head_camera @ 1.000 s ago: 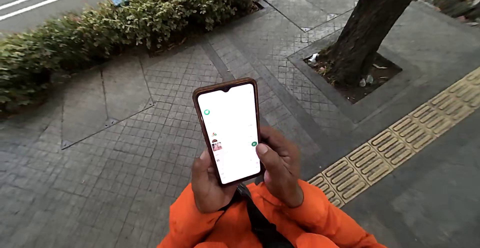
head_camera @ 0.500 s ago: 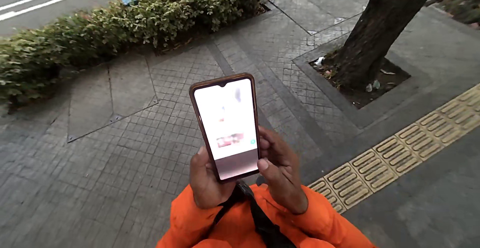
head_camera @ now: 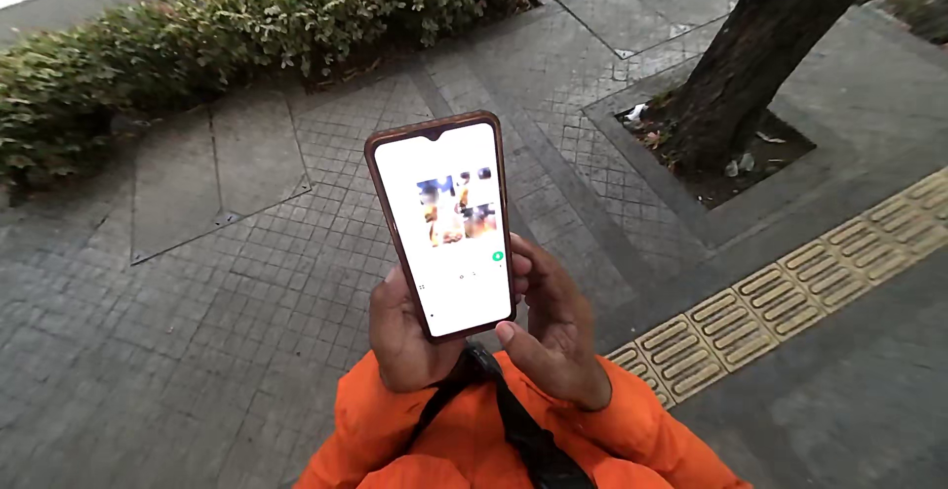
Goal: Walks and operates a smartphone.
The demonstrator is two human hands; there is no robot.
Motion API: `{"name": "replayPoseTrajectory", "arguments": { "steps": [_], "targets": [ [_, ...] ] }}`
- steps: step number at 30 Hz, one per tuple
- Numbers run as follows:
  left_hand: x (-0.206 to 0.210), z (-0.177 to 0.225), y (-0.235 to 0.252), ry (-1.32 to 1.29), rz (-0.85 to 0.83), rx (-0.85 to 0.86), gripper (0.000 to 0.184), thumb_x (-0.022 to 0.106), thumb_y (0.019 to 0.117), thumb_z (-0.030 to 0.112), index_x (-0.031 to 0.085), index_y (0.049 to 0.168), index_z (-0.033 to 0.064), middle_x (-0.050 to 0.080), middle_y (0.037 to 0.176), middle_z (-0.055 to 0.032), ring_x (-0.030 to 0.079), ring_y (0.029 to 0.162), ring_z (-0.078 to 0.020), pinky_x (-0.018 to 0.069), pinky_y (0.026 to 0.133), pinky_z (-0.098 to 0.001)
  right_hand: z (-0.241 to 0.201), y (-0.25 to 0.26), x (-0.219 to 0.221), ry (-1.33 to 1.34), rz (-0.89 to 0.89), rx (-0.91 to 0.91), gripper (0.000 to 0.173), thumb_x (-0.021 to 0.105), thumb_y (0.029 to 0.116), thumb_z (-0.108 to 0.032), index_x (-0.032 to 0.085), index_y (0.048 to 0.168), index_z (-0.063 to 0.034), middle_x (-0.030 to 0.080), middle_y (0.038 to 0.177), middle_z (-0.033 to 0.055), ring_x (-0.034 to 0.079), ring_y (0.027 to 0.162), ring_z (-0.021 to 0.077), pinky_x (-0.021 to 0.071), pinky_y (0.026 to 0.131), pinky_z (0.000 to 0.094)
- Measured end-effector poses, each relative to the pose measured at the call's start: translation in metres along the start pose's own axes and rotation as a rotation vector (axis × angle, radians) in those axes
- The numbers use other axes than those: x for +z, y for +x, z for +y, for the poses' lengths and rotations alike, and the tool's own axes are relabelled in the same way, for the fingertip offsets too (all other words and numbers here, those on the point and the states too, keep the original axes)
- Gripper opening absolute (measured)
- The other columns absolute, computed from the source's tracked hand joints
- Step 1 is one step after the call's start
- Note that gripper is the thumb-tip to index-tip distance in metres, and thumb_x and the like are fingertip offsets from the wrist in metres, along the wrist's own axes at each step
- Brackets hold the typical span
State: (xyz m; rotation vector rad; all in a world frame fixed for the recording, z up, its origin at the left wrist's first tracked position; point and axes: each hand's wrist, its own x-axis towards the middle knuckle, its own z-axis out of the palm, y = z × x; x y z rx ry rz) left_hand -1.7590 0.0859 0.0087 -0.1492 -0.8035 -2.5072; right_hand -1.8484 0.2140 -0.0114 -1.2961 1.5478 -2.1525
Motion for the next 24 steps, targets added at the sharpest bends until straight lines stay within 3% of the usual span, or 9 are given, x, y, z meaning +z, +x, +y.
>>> {"name": "replayPoseTrajectory", "arguments": {
  "steps": [10,24],
  "targets": [
    [-0.0010,-0.0018,-0.0002,-0.028,0.008,-0.003,0.049,0.055,0.1002,0.048,0.064,0.132,0.0113,0.070,0.121,-0.0181,0.069,0.112,-0.0303,0.0563,0.096,-0.0510,0.0006,0.0009,0.0018,0.009,0.019,0.005,0.067,0.067,0.0896,-0.019,0.043,0.150,-0.0035,0.067,0.117,0.0059,0.064,0.101,0.0061,0.0561,0.091,0.0263],
    [0.0018,-0.0035,0.0017,-0.011,0.044,0.029,0.046,0.057,0.0997,0.046,0.069,0.126,0.0110,0.073,0.118,-0.0160,0.071,0.111,-0.0280,0.0576,0.096,-0.0498,0.0008,0.0043,-0.0006,0.000,0.014,-0.010,0.064,0.067,0.0920,-0.024,0.045,0.145,0.0057,0.067,0.119,0.0082,0.065,0.105,0.0064,0.0566,0.094,0.0269]
  ]
}}
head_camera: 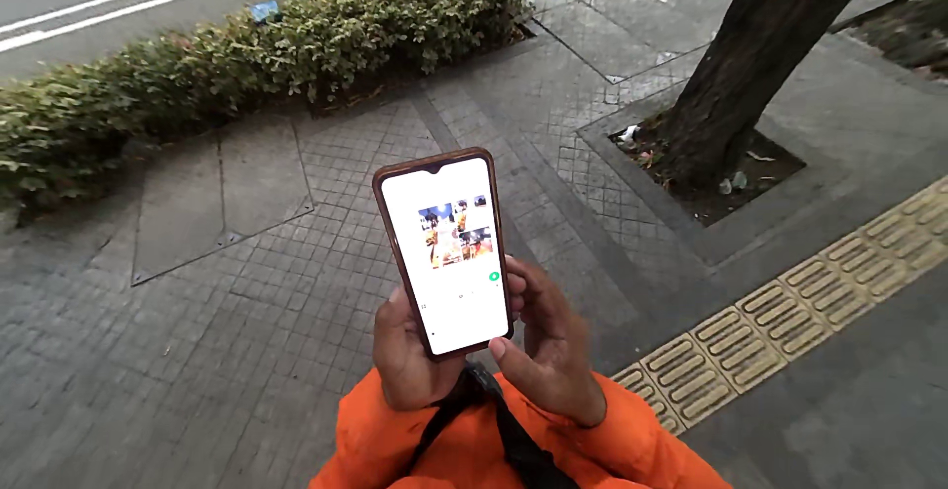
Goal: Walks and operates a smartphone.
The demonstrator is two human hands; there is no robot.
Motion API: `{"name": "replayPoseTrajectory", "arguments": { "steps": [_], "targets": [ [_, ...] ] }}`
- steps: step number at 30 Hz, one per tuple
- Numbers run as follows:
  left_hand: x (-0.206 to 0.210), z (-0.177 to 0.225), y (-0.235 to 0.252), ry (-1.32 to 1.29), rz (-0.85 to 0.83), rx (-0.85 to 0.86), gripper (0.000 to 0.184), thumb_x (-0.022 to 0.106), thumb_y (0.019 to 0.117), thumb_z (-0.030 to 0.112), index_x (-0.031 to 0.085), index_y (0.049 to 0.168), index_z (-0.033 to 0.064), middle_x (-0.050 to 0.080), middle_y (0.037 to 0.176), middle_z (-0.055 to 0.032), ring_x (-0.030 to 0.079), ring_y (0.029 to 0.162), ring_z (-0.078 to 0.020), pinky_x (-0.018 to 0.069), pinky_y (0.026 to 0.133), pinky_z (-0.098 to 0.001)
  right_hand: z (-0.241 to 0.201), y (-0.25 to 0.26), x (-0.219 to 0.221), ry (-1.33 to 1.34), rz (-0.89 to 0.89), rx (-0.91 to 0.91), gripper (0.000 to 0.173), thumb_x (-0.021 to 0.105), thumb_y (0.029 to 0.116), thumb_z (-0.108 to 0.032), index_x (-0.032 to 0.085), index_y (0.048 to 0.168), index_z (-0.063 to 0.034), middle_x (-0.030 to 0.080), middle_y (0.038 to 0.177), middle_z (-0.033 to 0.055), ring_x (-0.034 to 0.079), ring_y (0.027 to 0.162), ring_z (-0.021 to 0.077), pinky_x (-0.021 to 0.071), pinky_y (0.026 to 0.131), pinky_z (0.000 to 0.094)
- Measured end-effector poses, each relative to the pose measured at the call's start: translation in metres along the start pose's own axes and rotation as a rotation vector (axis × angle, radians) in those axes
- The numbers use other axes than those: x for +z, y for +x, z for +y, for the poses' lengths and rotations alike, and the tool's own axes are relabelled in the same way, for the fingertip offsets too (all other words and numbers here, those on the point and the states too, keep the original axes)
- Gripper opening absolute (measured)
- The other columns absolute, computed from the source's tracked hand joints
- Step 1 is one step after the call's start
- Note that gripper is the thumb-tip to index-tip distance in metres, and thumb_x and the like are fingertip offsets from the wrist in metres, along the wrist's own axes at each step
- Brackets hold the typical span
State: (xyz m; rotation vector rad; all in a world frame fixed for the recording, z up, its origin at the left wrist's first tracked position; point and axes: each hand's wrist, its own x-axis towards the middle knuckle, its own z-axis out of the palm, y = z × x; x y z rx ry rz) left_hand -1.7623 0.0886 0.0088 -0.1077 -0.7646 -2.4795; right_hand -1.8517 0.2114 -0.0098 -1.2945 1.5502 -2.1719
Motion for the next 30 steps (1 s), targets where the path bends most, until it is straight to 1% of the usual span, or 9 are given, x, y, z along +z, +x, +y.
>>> {"name": "replayPoseTrajectory", "arguments": {
  "steps": [4,8,12,14,16,18,22,26,30],
  "targets": [
    [0.0017,-0.0001,0.0016,-0.021,-0.008,0.005,0.044,0.058,0.1001,0.044,0.069,0.127,0.0100,0.073,0.119,-0.0161,0.071,0.113,-0.0279,0.0573,0.098,-0.0496,0.0010,0.0008,0.0001,0.011,0.002,-0.010,0.063,0.068,0.0914,-0.022,0.046,0.144,0.0053,0.067,0.120,0.0077,0.065,0.105,0.0062,0.0568,0.093,0.0261],
    [0.0015,-0.0011,0.0018,-0.016,-0.016,0.005,0.046,0.058,0.0998,0.045,0.067,0.128,0.0100,0.073,0.120,-0.0176,0.070,0.113,-0.0292,0.0571,0.098,-0.0499,-0.0002,0.0010,0.0003,0.002,0.009,0.005,0.062,0.070,0.0889,-0.016,0.047,0.142,0.0077,0.067,0.118,0.0083,0.066,0.103,0.0062,0.0571,0.093,0.0256],
    [-0.0006,-0.0010,0.0017,-0.031,-0.018,-0.014,0.049,0.059,0.0989,0.046,0.066,0.130,0.0088,0.071,0.122,-0.0198,0.069,0.114,-0.0325,0.0566,0.098,-0.0526,0.0005,0.0011,-0.0008,0.024,-0.005,-0.003,0.063,0.067,0.0918,-0.020,0.045,0.143,0.0073,0.067,0.120,0.0084,0.065,0.105,0.0060,0.0561,0.094,0.0260],
    [-0.0014,-0.0016,0.0012,-0.051,-0.023,-0.010,0.047,0.059,0.0994,0.044,0.067,0.129,0.0080,0.071,0.122,-0.0197,0.069,0.115,-0.0322,0.0560,0.099,-0.0530,0.0017,0.0005,-0.0014,0.031,-0.012,-0.006,0.061,0.065,0.0945,-0.023,0.045,0.144,0.0072,0.066,0.122,0.0082,0.064,0.105,0.0058,0.0556,0.095,0.0262],
    [-0.0011,-0.0016,0.0016,-0.073,-0.038,-0.014,0.046,0.058,0.1000,0.043,0.067,0.129,0.0081,0.071,0.123,-0.0192,0.068,0.117,-0.0317,0.0551,0.101,-0.0527,0.0024,-0.0005,-0.0017,0.040,-0.012,0.000,0.062,0.064,0.0950,-0.023,0.044,0.145,0.0071,0.066,0.124,0.0083,0.065,0.106,0.0059,0.0557,0.095,0.0266],
    [-0.0012,-0.0018,0.0021,-0.057,-0.044,-0.001,0.045,0.056,0.1012,0.042,0.066,0.130,0.0085,0.071,0.123,-0.0178,0.068,0.117,-0.0300,0.0548,0.101,-0.0518,0.0032,-0.0008,-0.0017,0.042,-0.011,0.001,0.062,0.064,0.0953,-0.025,0.044,0.145,0.0062,0.066,0.124,0.0076,0.064,0.107,0.0054,0.0553,0.095,0.0263],
    [-0.0020,-0.0014,0.0016,-0.022,-0.033,0.001,0.045,0.056,0.1008,0.043,0.067,0.128,0.0087,0.071,0.122,-0.0170,0.069,0.116,-0.0292,0.0551,0.100,-0.0511,0.0029,-0.0012,-0.0019,0.022,-0.007,0.006,0.061,0.064,0.0953,-0.025,0.045,0.146,0.0046,0.066,0.123,0.0069,0.064,0.106,0.0048,0.0560,0.094,0.0261],
    [-0.0021,-0.0008,0.0007,-0.027,-0.017,-0.023,0.045,0.057,0.1002,0.043,0.066,0.130,0.0107,0.071,0.122,-0.0165,0.069,0.115,-0.0292,0.0556,0.099,-0.0515,0.0037,-0.0026,-0.0023,0.016,-0.006,0.010,0.063,0.065,0.0945,-0.025,0.044,0.148,-0.0010,0.066,0.123,0.0052,0.064,0.106,0.0052,0.0556,0.095,0.0263],
    [-0.0015,-0.0010,0.0004,-0.024,-0.023,-0.011,0.046,0.056,0.1011,0.044,0.066,0.131,0.0099,0.071,0.123,-0.0166,0.068,0.116,-0.0287,0.0548,0.100,-0.0515,0.0038,-0.0030,-0.0016,0.016,-0.004,0.008,0.063,0.065,0.0929,-0.023,0.044,0.148,-0.0010,0.066,0.121,0.0043,0.064,0.105,0.0044,0.0556,0.094,0.0255]
  ]
}}
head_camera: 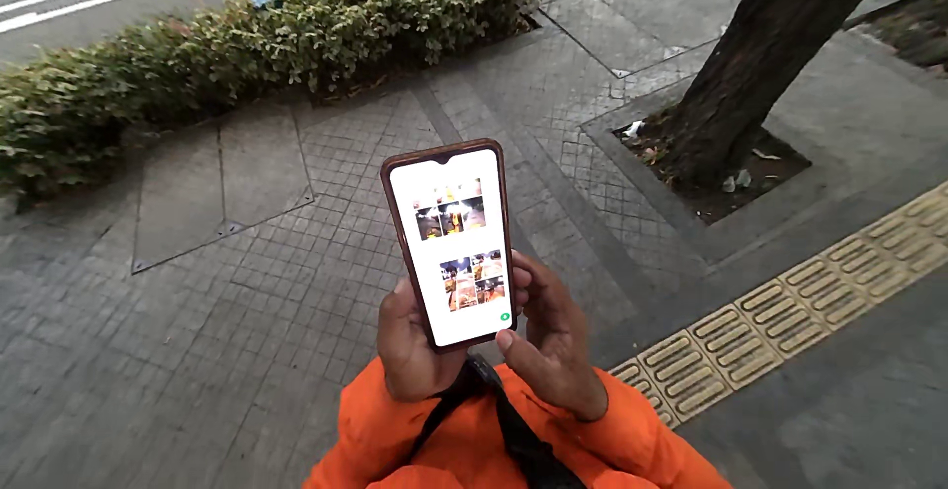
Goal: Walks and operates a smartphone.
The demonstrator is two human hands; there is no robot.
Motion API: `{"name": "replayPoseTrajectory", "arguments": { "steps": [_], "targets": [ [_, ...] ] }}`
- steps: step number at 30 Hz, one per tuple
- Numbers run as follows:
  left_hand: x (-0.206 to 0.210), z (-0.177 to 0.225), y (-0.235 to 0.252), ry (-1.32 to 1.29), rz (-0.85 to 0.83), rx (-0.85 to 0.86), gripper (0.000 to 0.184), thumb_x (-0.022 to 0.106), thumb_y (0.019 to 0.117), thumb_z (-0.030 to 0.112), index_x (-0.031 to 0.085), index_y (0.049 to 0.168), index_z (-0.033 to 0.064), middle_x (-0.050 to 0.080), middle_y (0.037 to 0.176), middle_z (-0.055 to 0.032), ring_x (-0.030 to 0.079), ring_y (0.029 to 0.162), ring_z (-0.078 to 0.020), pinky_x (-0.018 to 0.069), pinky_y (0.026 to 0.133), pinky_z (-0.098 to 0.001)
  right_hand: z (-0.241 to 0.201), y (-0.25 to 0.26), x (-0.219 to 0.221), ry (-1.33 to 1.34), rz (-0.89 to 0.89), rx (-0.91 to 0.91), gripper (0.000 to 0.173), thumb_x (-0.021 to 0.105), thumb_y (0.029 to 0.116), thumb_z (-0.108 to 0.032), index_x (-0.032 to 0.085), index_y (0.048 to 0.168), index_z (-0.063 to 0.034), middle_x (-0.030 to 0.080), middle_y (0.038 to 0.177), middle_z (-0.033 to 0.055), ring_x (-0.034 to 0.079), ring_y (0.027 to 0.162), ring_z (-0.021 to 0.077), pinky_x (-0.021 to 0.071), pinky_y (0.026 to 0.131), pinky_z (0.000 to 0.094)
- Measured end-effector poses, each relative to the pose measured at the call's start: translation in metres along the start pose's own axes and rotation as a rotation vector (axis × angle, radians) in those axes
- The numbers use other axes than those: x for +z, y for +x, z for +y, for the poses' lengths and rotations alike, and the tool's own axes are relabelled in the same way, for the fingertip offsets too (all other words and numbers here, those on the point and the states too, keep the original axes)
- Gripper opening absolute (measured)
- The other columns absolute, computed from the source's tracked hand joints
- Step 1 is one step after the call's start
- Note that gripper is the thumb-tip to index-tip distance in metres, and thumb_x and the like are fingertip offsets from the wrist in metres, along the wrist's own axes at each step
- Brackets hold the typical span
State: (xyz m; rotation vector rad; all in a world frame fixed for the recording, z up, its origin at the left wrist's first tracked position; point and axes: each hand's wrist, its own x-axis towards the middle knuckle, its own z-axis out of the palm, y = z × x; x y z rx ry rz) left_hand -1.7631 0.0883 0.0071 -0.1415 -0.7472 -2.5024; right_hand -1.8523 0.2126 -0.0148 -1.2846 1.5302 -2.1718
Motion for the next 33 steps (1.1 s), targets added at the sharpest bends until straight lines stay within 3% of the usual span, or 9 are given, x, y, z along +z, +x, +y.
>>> {"name": "replayPoseTrajectory", "arguments": {
  "steps": [15,20,33],
  "targets": [
    [0.0055,-0.0016,-0.0037,0.014,-0.020,0.006,0.045,0.056,0.1006,0.044,0.066,0.131,0.0118,0.072,0.121,-0.0144,0.069,0.115,-0.0260,0.0560,0.099,-0.0488,-0.0056,-0.0048,0.0012,-0.012,0.025,0.010,0.065,0.069,0.0886,-0.016,0.046,0.149,-0.0047,0.067,0.118,0.0040,0.065,0.102,0.0051,0.0571,0.091,0.0252],
    [0.0042,-0.0015,-0.0052,0.004,-0.030,-0.001,0.046,0.056,0.1006,0.045,0.065,0.131,0.0112,0.071,0.123,-0.0157,0.069,0.116,-0.0279,0.0551,0.100,-0.0504,-0.0053,-0.0050,-0.0012,0.005,-0.006,-0.013,0.063,0.064,0.0938,-0.023,0.043,0.149,-0.0017,0.066,0.121,0.0049,0.064,0.105,0.0045,0.0555,0.095,0.0256],
    [0.0068,-0.0048,-0.0083,0.002,0.005,0.008,0.044,0.058,0.1001,0.045,0.071,0.124,0.0099,0.074,0.118,-0.0158,0.071,0.112,-0.0278,0.0570,0.098,-0.0495,-0.0071,-0.0054,-0.0022,0.016,-0.009,-0.023,0.061,0.066,0.0953,-0.025,0.045,0.146,0.0023,0.066,0.124,0.0045,0.064,0.108,0.0048,0.0558,0.095,0.0254]
  ]
}}
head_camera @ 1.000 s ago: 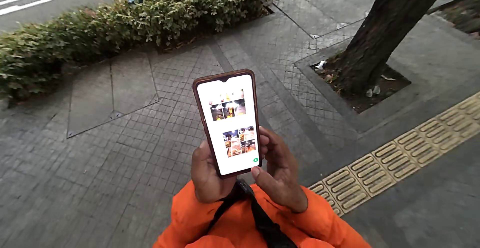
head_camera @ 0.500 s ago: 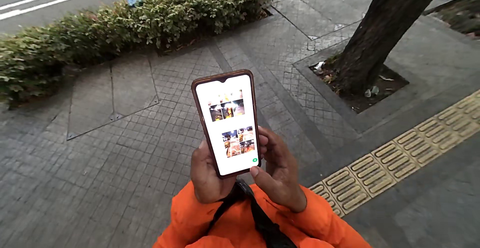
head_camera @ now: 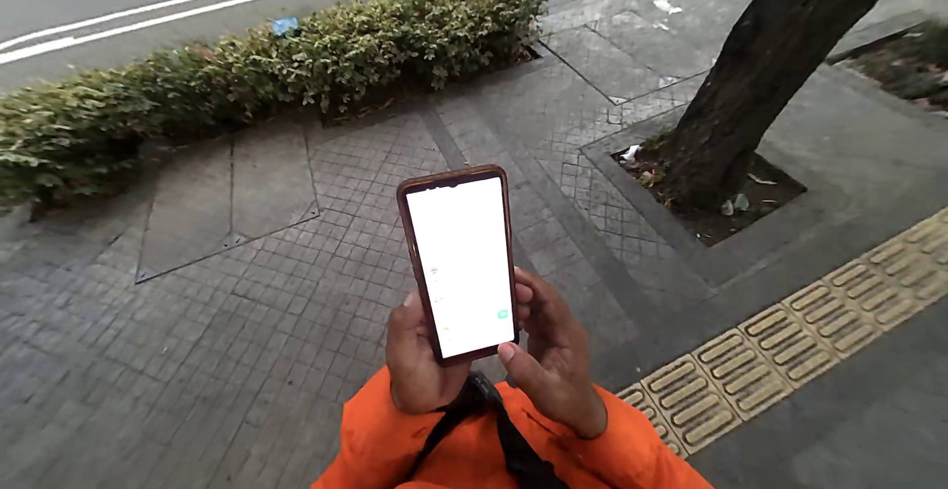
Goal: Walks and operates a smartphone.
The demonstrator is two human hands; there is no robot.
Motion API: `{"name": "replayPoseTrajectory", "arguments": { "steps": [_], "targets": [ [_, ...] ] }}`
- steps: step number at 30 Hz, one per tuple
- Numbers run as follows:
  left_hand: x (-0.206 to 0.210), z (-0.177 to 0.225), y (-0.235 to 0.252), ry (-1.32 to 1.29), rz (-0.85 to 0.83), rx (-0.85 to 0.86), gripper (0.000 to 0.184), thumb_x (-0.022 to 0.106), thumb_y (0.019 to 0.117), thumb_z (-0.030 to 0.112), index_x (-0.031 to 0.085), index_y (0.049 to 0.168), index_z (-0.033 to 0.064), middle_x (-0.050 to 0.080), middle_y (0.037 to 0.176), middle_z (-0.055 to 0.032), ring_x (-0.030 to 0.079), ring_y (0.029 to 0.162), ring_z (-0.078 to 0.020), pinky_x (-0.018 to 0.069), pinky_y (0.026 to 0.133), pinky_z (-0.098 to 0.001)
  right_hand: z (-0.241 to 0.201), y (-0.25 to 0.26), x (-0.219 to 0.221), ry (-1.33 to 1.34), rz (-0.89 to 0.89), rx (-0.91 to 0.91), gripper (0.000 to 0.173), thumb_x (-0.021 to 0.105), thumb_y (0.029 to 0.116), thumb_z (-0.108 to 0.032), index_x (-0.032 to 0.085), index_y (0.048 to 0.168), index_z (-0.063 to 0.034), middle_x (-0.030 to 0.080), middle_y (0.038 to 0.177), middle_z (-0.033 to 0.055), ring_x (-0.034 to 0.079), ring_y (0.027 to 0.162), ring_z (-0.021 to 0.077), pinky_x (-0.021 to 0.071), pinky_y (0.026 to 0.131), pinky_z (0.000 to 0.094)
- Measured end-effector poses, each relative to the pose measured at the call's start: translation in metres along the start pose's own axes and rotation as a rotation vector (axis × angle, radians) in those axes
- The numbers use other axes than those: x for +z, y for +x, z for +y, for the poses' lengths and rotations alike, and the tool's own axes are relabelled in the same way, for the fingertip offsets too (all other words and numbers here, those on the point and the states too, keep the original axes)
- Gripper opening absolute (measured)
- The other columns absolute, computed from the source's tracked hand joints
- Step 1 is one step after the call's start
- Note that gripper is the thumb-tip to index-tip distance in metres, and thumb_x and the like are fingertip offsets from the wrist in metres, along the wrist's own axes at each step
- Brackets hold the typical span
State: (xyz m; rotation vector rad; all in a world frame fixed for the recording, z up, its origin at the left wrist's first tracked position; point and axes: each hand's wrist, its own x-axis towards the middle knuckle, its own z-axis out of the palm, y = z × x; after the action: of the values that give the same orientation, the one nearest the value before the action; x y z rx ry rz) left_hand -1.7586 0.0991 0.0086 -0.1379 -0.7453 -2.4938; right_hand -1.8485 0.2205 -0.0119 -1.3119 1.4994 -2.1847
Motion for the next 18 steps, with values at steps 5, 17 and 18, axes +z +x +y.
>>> {"name": "replayPoseTrajectory", "arguments": {
  "steps": [5,17,18],
  "targets": [
    [-0.0038,-0.0008,0.0009,-0.010,-0.010,-0.026,0.050,0.059,0.0985,0.048,0.068,0.127,0.0073,0.071,0.120,-0.0210,0.070,0.113,-0.0325,0.0569,0.097,-0.0518,-0.0008,0.0009,0.0009,-0.002,0.011,0.002,0.061,0.068,0.0932,-0.022,0.046,0.145,0.0025,0.066,0.123,0.0052,0.065,0.108,0.0070,0.0570,0.094,0.0272],
    [-0.0051,0.0018,0.0029,0.008,-0.049,-0.056,0.053,0.055,0.0998,0.050,0.064,0.133,0.0090,0.069,0.124,-0.0210,0.068,0.116,-0.0336,0.0551,0.099,-0.0529,0.0004,-0.0003,0.0011,-0.017,0.015,0.029,0.060,0.066,0.0947,-0.025,0.047,0.145,0.0000,0.067,0.121,0.0009,0.064,0.106,0.0033,0.0561,0.094,0.0248],
    [-0.0039,0.0018,0.0028,0.006,-0.044,-0.045,0.051,0.055,0.1002,0.049,0.065,0.132,0.0096,0.070,0.124,-0.0195,0.068,0.116,-0.0318,0.0551,0.099,-0.0520,0.0004,-0.0003,0.0012,-0.020,0.014,0.029,0.059,0.066,0.0949,-0.026,0.047,0.145,-0.0006,0.067,0.120,0.0003,0.064,0.106,0.0027,0.0558,0.094,0.0243]
  ]
}}
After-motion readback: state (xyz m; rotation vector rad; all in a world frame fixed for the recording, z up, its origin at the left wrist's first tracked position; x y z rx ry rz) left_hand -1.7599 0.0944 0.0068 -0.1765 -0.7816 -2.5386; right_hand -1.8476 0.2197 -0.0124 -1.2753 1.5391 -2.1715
